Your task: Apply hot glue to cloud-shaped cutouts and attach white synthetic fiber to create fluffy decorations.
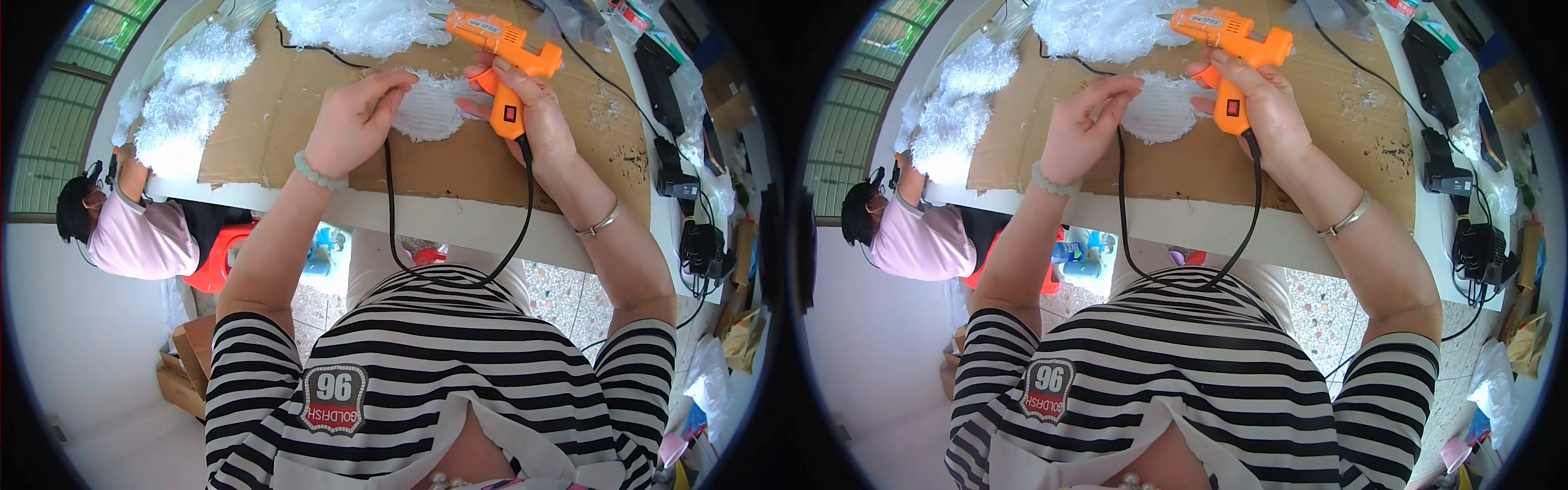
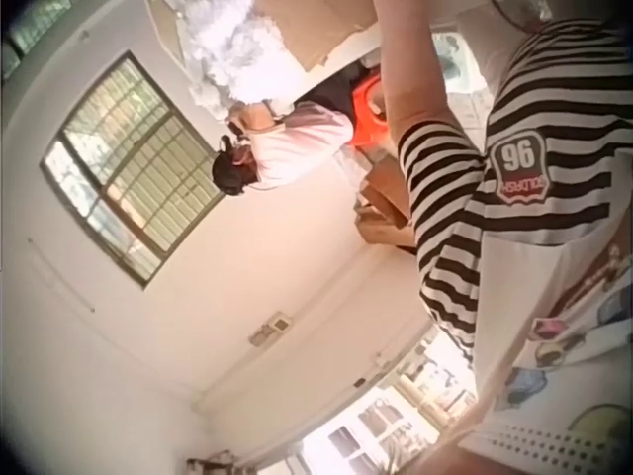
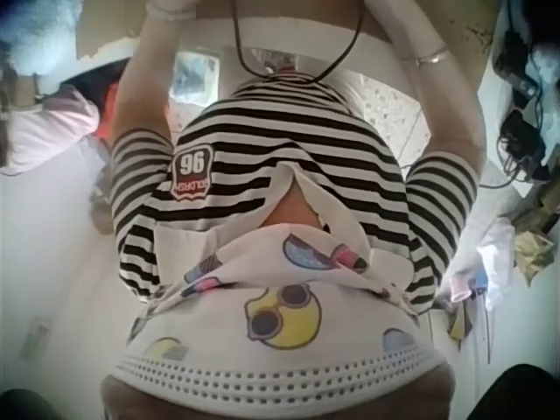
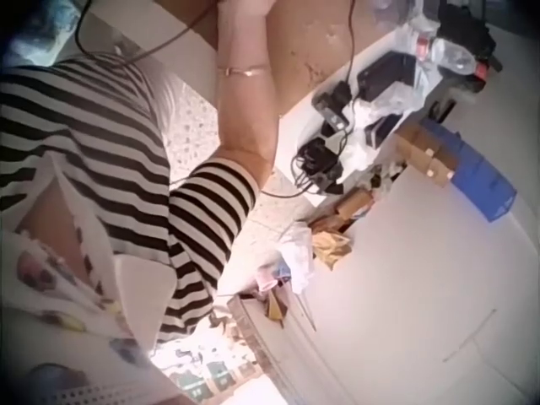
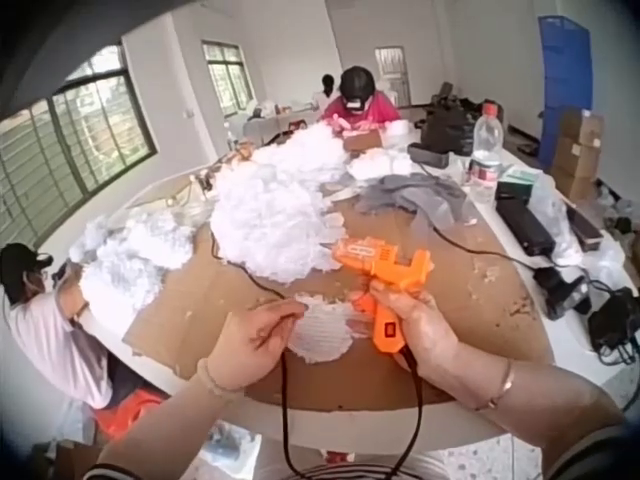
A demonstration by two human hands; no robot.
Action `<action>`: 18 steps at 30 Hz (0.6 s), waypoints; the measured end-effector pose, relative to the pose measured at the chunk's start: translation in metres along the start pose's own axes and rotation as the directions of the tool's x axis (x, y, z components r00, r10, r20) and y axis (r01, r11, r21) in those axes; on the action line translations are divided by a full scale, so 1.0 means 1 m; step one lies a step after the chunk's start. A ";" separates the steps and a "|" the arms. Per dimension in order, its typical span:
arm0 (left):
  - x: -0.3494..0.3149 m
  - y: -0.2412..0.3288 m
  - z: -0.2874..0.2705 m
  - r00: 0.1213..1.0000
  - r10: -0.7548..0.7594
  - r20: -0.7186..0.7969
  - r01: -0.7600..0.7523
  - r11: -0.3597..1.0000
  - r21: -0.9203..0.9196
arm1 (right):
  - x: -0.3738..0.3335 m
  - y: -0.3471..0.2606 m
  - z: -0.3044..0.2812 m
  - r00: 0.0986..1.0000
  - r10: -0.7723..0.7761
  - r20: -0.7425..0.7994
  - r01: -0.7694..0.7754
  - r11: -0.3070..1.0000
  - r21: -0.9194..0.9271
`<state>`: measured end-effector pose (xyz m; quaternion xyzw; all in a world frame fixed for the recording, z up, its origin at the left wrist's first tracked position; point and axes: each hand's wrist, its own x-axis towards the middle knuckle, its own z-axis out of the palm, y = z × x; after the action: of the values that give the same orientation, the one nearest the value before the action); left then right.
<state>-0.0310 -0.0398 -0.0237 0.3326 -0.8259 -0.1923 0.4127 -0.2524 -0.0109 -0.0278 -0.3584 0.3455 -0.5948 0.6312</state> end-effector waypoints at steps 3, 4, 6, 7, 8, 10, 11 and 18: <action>0.014 -0.023 -0.012 0.988 -0.149 -0.031 0.148 0.989 -0.028 | 0.000 0.001 0.000 1.000 0.000 0.010 0.000 1.000 -0.005; 0.021 -0.031 -0.015 0.982 -0.189 -0.018 0.189 0.982 -0.004 | 0.000 0.000 0.000 1.000 0.001 0.009 -0.001 1.000 -0.001; 0.032 -0.040 -0.016 0.961 -0.256 0.102 0.252 0.966 0.054 | -0.002 -0.003 0.002 1.000 0.027 -0.013 -0.027 1.000 -0.008; 0.037 -0.043 -0.017 0.922 -0.324 0.213 0.305 0.945 0.117 | 0.000 -0.001 0.001 1.000 0.026 -0.014 -0.026 1.000 -0.004; 0.042 -0.047 -0.017 0.921 -0.324 0.216 0.304 0.945 0.120 | 0.001 0.001 -0.001 1.000 0.019 -0.004 -0.019 1.000 0.005; 0.048 -0.053 -0.011 0.905 -0.301 0.300 0.256 0.950 0.179 | 0.003 0.004 -0.003 1.000 0.011 -0.004 -0.011 1.000 0.014; 0.050 -0.055 -0.010 0.904 -0.300 0.304 0.255 0.950 0.178 | 0.003 0.004 -0.002 1.000 0.014 -0.005 -0.014 1.000 0.023; 0.061 -0.045 0.001 0.901 -0.169 0.399 0.083 0.971 0.225 | 0.004 0.005 -0.004 1.000 0.006 0.010 -0.006 0.999 0.048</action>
<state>-0.0404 -0.1147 -0.0173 0.3771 -0.8865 -0.2000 0.1784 -0.2532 -0.0150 -0.0338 -0.3450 0.3293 -0.5993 0.6429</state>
